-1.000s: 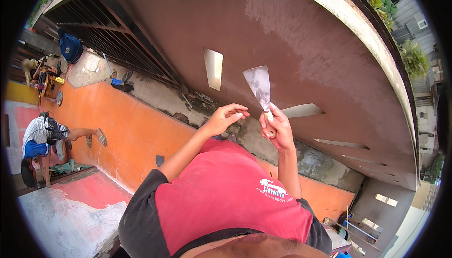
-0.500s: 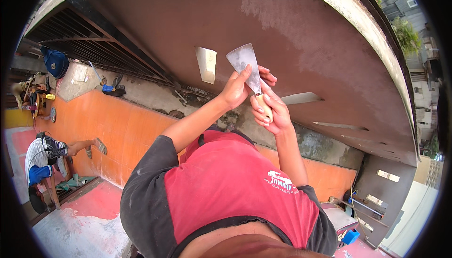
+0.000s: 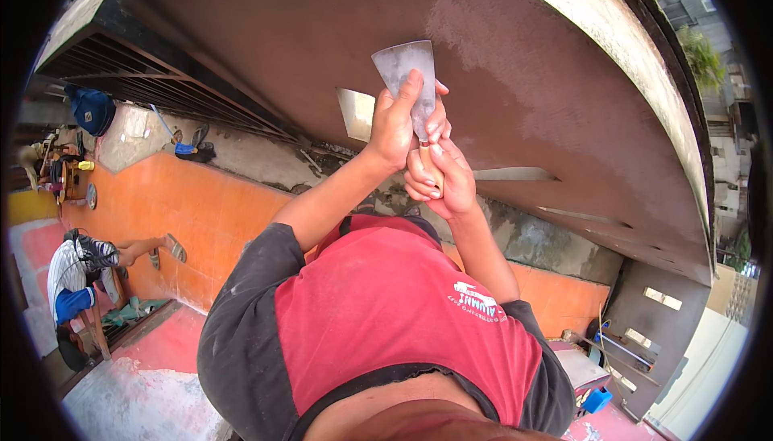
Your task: The person walks toward a reddish-brown wall and uses a metal scraper to remove material from the surface. They repeatedly scrape small areas, pause to wipe the scraper, and continue scraping the same wall section.
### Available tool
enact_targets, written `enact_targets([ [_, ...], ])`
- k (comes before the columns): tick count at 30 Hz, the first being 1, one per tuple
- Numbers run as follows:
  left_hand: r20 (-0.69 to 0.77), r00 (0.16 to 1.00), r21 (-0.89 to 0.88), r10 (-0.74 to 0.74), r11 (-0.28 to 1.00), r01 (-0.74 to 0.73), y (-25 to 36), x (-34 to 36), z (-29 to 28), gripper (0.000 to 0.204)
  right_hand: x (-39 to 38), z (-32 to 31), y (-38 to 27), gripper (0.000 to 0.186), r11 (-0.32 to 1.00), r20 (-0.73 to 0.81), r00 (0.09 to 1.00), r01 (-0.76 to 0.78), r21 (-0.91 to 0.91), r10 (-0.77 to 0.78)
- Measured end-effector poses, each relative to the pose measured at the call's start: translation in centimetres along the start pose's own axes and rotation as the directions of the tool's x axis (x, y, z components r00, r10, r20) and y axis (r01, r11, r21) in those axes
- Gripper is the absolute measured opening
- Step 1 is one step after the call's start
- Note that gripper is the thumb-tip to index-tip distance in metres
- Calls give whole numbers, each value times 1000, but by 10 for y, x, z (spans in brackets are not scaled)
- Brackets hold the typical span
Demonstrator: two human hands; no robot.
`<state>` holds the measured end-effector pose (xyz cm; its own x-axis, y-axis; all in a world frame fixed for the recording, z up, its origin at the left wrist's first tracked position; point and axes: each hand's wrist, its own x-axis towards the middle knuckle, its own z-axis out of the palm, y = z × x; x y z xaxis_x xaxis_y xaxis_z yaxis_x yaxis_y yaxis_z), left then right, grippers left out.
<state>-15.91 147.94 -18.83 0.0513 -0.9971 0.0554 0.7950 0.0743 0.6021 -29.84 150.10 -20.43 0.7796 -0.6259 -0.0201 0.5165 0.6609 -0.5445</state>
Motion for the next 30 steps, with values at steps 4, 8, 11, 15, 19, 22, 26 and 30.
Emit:
enact_targets([
  [4,-61,998,97,-35,994,40,11,4,-3,51,12,-4,9,14,1000,7,1000,15,9,-15],
  [8,-49,999,150,17,989,-9,39,13,13,52,30,9,7,14,998,64,997,42,43,-45],
  [11,-98,995,230,-5,973,27,49,10,19,48,39,16,11,14,996,116,991,62,62,-69],
  [15,-136,990,327,-37,942,80,56,6,9,51,35,25,29,16,984,6,1000,-5,179,4],
  [19,-123,990,332,-72,937,110,64,6,10,53,41,22,37,17,980,31,999,4,198,-10],
  [22,-147,986,339,-76,933,123,67,2,12,52,40,28,37,16,978,45,999,4,211,-14],
  [26,-87,996,373,-22,926,53,81,10,24,49,50,39,27,16,975,113,993,21,223,-47],
  [30,-56,997,409,49,912,-22,96,17,39,49,66,41,17,11,961,211,976,-3,278,-59],
])
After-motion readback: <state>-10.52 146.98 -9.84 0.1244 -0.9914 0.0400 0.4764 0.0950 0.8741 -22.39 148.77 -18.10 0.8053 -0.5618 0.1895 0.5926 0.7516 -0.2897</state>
